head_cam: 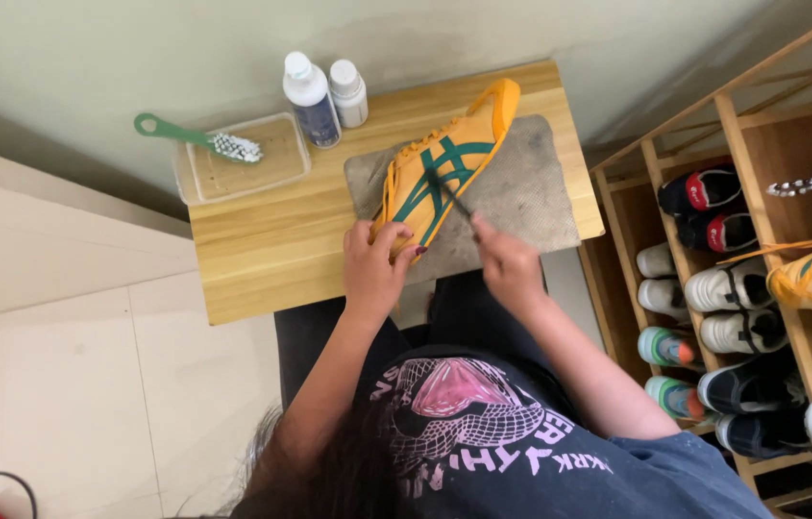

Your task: The person scrubs a yellow and green sneaker with a brush, repeatedly dipping the brush into a container of liquid and cleaning the upper, toe box, and side panels. The shoe is held on a cloth on a wooden table while the person works.

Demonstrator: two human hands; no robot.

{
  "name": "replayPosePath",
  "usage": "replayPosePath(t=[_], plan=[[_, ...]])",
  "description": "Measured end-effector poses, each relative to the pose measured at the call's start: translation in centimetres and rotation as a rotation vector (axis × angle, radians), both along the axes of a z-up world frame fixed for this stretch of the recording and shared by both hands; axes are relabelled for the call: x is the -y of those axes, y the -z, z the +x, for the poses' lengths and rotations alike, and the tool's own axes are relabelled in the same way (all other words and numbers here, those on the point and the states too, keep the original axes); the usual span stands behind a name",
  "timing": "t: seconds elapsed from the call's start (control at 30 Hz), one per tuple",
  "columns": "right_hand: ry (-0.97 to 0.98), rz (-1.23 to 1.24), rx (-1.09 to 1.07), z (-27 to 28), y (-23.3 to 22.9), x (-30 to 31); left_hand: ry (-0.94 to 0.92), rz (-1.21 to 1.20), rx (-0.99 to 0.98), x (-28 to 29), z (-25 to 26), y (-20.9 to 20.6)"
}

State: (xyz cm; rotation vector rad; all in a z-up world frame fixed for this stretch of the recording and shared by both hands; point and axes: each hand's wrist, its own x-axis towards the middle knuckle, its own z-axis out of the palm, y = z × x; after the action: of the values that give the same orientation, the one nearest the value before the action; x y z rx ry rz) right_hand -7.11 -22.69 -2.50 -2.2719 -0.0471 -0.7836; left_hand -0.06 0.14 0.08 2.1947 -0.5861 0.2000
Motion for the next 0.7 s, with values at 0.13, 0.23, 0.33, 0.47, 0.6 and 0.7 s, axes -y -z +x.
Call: replayPosePath(t=[0.13,0.23,0.33,0.47,0.6,0.7], plan=[[0.059,-0.057,0.035,0.9,0.0,2.8,-0.003,0.015,0.013,0.1,0.2,-0.3],[0.098,-0.027,0.018,0.6,0.0,2.9,-0.018,0.015,-0.003,0.2,0.0,-0.5],[0.002,-0.031,-0.037,0.0,1.4,2.3,-0.008,0.014,-0.031,0.0,0.2,-0.6],[0.074,-0.101,0.0,0.7,0.3,4.3,-0.015,0.022,-0.036,0.1,0.0,-0.7],[-0.021,0.031,-0.104,-0.2,-2.3,0.6,-0.013,0.011,-0.035,-0.1,0.4,-0.3],[0.082,-0.089,-0.106,0.5,-2.5,4.8,-0.013,0.029,-0.041,0.1,0.2,-0.5]])
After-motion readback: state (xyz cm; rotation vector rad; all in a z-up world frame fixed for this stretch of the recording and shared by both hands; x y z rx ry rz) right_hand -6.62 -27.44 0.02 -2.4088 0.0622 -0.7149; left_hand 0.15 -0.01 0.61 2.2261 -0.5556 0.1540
